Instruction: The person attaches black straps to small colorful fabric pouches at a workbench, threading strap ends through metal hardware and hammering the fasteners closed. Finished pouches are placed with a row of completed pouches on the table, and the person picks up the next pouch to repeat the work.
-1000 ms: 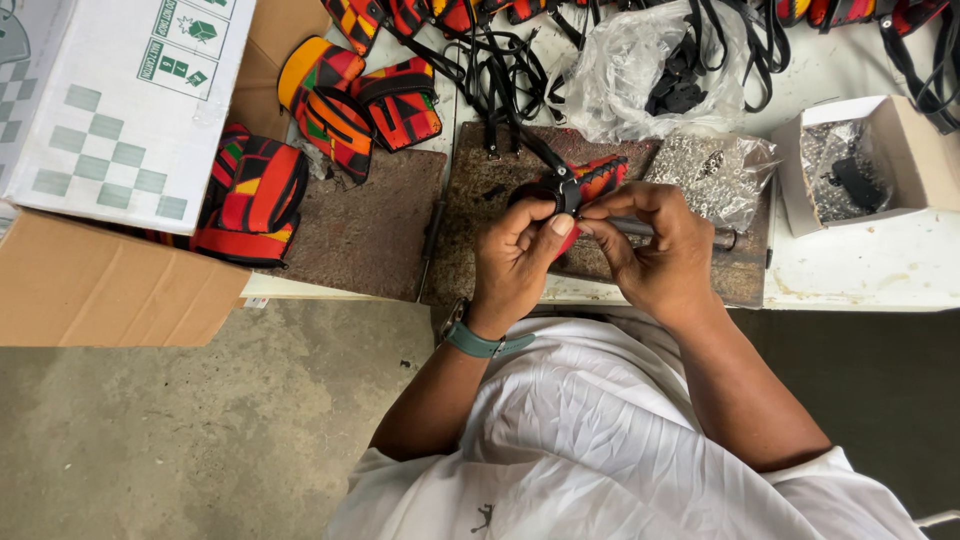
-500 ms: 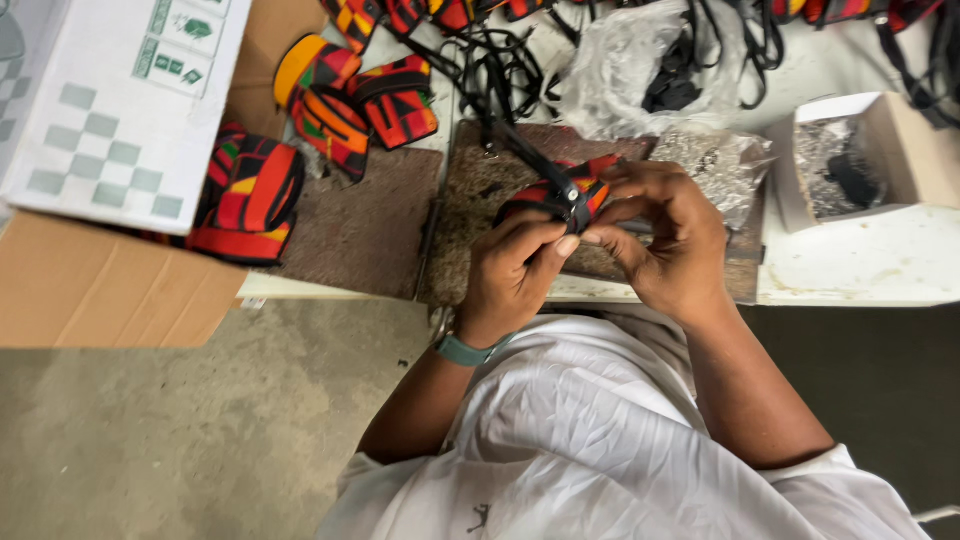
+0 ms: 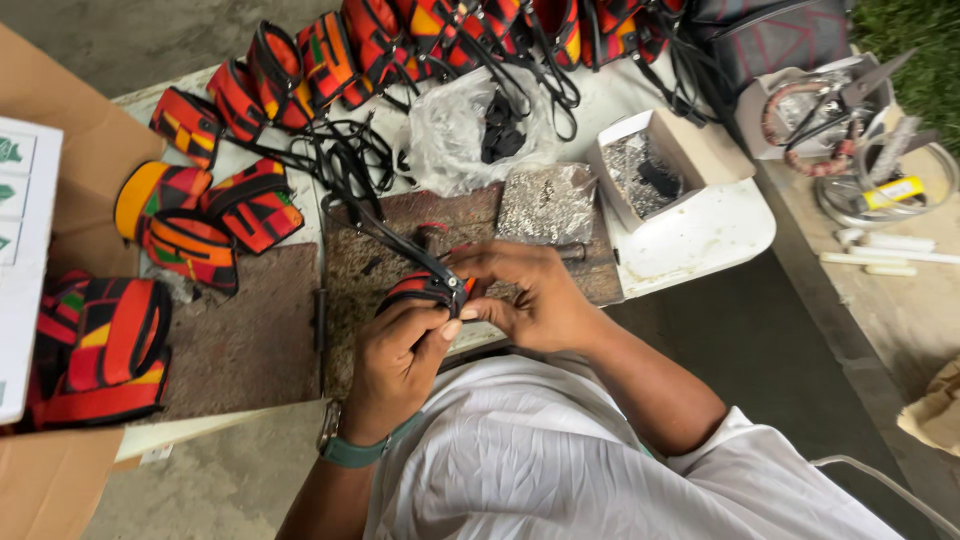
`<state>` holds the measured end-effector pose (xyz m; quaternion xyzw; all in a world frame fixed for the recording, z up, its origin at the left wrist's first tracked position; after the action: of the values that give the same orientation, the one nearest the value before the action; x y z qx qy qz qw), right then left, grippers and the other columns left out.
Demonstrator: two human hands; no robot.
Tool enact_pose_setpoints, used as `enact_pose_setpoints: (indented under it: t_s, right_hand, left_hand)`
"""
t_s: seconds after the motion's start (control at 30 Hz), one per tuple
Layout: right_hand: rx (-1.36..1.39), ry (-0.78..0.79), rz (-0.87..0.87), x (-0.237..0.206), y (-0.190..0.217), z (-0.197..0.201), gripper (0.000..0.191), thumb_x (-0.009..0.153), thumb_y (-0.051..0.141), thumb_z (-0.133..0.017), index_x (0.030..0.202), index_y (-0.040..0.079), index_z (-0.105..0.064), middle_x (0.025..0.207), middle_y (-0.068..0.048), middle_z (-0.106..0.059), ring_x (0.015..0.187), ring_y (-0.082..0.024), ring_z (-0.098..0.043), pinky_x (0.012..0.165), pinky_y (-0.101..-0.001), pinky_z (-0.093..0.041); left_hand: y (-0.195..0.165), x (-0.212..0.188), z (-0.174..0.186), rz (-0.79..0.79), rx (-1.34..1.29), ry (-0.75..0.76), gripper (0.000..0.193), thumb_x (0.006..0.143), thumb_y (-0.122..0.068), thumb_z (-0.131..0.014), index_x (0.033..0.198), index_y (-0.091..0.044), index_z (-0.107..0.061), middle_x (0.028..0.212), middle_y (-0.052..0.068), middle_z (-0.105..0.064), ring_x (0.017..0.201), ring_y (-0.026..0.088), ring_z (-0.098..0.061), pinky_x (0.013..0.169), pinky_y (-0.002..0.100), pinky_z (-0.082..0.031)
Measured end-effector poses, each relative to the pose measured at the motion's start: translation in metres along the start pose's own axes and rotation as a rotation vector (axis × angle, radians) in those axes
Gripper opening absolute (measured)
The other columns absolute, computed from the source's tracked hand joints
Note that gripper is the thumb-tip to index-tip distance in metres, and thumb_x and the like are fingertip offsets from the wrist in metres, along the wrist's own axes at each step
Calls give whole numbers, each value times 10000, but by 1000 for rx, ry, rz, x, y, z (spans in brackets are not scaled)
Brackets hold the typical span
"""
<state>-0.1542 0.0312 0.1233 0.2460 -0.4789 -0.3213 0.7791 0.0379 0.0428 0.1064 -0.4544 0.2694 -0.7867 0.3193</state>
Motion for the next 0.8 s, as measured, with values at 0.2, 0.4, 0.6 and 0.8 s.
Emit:
enact_pose_setpoints:
  t_s: [0.2, 0.4, 0.6, 0.8]
  right_hand:
    - [-52, 70, -96, 9, 10, 3, 388, 824, 222, -869, 1138, 60, -708, 1122, -114, -754, 1000, -315, -754, 846, -391, -594]
    - [-79, 289, 8, 1, 27, 28, 435, 830, 220, -844, 1222, 84, -713, 1175, -102, -728, 1063, -322, -725, 872, -416, -589]
    - [127, 335, 68, -4, 32, 21, 441, 902, 191, -826, 1307, 101, -675, 1331, -112, -664, 1139, -304, -713, 960, -410, -605]
    - [194, 293, 83, -16, 25, 12, 429, 884, 212, -842, 1264, 93, -685, 1327, -131, -675, 1125, -296, -726, 958, -397, -607]
  left_hand:
    - [34, -18, -9, 303, -505, -61, 153, 959, -80, -728, 1029, 9, -625, 931, -3, -643, 823, 35, -558, 696, 209, -472]
    - [62, -26, 7, 500, -676, -11, 113, 942, -84, -717, 956, 3, -647, 856, 8, -648, 748, 44, -560, 681, 217, -458]
    - [74, -26, 5, 598, -1096, 34, 144, 910, -104, -696, 948, 9, -615, 936, 104, -720, 835, 140, -668, 800, 309, -544]
    - [83, -25, -2, 728, -1253, 153, 244, 873, -145, -699, 1038, 27, -647, 1007, 128, -728, 931, 201, -699, 871, 366, -560]
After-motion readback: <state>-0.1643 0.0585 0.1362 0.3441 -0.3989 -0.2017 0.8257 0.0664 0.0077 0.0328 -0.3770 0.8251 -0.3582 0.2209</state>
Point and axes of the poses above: each hand's wrist, its own x-axis towards the middle knuckle, its own z-axis out of the back of the hand, y = z × x, the point moved 4 cm from there along x, towards the middle knuckle
